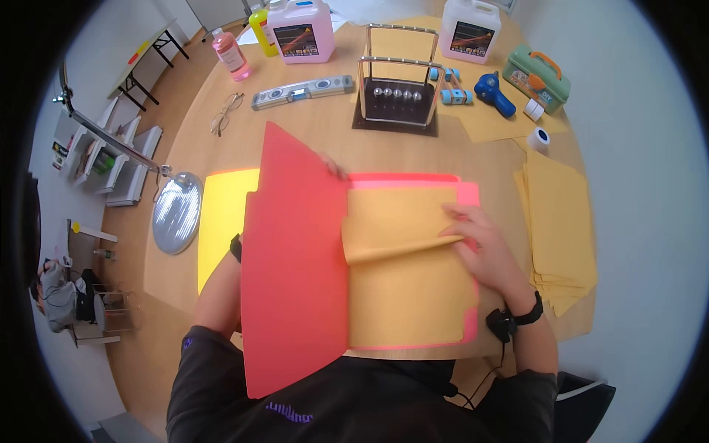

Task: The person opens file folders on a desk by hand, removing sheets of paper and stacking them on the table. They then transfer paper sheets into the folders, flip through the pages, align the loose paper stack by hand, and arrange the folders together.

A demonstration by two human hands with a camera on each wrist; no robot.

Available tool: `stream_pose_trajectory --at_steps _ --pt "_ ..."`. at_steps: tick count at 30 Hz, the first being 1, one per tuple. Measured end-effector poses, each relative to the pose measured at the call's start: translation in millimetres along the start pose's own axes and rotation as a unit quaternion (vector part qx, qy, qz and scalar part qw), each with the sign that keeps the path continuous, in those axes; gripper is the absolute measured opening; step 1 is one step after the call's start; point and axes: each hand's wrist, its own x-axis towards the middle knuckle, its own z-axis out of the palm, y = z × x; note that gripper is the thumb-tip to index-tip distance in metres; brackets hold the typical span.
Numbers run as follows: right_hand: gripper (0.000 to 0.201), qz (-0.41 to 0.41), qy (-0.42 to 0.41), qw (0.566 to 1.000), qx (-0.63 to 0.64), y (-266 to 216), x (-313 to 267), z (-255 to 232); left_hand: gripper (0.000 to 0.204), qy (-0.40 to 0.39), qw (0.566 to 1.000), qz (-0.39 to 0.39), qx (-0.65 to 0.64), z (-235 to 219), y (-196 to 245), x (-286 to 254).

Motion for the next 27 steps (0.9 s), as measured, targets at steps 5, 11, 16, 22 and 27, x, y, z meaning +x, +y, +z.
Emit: stream_pose_trajectory --at_steps 5,11,16,22,27 --pt "0.029 0.078 0.267 0.905 0.322 22.6 -10.9 -53.3 0.022 -0.016 1.0 0.001 0.014 -14.2 -10.7 2.3" --pt "0.041 0.004 0.381 0.819 0.429 102.6 -41.2 -121.8 0.024 0.008 1.0 0.014 0.018 -8.3 -9.0 4.1" --pt "0.039 0.144 0.361 0.8 0.456 105.6 -52.2 -134.2 0.023 -0.059 0.993 0.068 0.082 -43.5 -29.4 17.4" --pt "0.011 0.258 0.283 0.907 0.177 169.8 -94.4 -168.8 0.018 -0.046 0.988 0.145 0.027 -64.1 -55.5 22.1" --pt "0.007 0.302 0.271 0.913 -0.03 197.3 -113.0 -181.2 0.018 -0.032 0.996 0.072 0.036 -39.3 -28.5 16.3"
